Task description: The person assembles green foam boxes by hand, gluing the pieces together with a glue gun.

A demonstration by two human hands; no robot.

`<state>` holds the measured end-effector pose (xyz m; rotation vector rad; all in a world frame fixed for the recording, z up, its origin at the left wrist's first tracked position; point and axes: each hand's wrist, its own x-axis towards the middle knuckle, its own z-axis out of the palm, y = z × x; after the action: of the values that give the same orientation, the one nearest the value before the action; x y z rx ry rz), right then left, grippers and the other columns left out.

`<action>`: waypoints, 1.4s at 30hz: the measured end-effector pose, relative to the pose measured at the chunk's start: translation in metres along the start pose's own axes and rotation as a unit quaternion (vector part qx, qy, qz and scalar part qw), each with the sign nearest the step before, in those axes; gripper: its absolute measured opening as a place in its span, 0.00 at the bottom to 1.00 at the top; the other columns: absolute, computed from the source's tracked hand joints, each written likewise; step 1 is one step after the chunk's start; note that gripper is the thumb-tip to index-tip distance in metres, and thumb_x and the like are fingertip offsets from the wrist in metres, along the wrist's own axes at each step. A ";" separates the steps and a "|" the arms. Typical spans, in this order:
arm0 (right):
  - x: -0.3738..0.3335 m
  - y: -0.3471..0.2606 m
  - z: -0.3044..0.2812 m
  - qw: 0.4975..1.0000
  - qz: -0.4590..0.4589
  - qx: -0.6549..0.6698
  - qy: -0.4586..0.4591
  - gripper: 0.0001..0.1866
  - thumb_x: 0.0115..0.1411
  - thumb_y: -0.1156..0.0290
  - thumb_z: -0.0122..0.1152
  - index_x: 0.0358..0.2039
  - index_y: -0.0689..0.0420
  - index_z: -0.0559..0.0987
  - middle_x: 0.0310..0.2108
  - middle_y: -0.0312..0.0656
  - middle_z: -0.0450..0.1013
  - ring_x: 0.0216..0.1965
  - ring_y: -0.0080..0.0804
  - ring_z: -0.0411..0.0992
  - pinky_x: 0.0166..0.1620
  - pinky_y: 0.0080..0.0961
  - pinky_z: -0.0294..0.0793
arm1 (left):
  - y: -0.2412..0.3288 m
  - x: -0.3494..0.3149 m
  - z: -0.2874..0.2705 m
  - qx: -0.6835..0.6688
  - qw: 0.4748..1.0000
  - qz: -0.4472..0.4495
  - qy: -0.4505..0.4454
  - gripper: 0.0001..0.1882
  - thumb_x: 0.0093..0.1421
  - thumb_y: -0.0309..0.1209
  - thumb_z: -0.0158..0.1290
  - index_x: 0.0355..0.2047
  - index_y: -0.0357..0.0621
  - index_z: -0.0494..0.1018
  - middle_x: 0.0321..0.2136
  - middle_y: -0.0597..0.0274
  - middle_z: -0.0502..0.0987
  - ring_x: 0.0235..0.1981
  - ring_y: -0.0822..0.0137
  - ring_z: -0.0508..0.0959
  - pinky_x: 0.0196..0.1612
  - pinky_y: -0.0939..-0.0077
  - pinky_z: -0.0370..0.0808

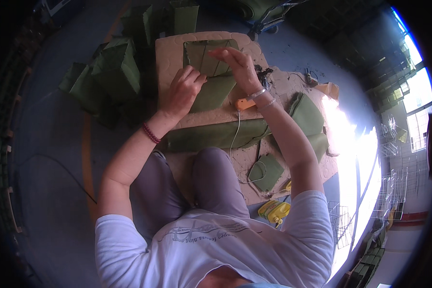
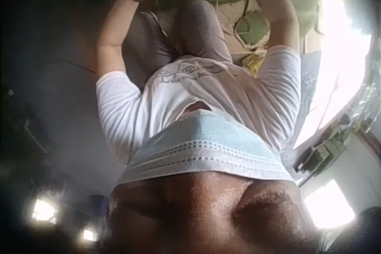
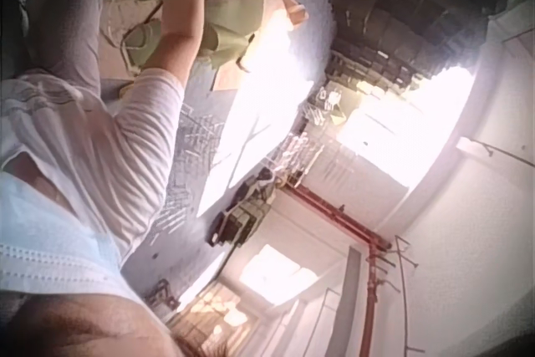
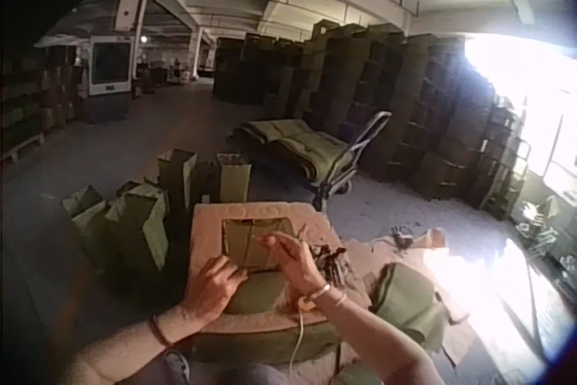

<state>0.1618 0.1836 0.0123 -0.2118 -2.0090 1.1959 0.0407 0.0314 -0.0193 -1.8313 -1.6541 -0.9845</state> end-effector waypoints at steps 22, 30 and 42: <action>-0.013 -0.008 -0.023 0.939 0.023 -0.302 -0.166 0.08 0.58 0.72 0.56 0.36 0.58 0.81 0.27 0.54 0.75 0.33 0.48 0.76 0.37 0.36 0.73 | -0.016 0.041 0.020 -0.153 0.967 -0.076 -0.188 0.04 0.54 0.24 0.55 0.29 0.36 0.77 0.28 0.52 0.72 0.38 0.55 0.73 0.39 0.68 0.72; -0.059 0.000 -0.009 0.918 -0.180 -0.354 -0.023 0.17 0.55 0.79 0.57 0.47 0.61 0.75 0.44 0.48 0.74 0.49 0.46 0.71 0.55 0.39 0.68 | 0.015 0.024 0.002 -0.018 1.000 0.010 0.015 0.06 0.53 0.24 0.57 0.29 0.33 0.75 0.29 0.53 0.72 0.36 0.56 0.72 0.38 0.67 0.72; -0.014 -0.004 -0.022 0.914 -0.052 -0.345 -0.207 0.10 0.57 0.75 0.54 0.39 0.61 0.78 0.35 0.51 0.75 0.38 0.51 0.74 0.39 0.39 0.73 | -0.037 0.034 0.013 -0.093 0.979 -0.008 -0.182 0.07 0.54 0.28 0.58 0.24 0.36 0.76 0.25 0.53 0.74 0.34 0.54 0.74 0.39 0.63 0.72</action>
<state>0.1873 0.1892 0.0133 -0.2016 -2.7255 0.4357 0.0068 0.0683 -0.0051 -2.2331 -1.8381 -0.8733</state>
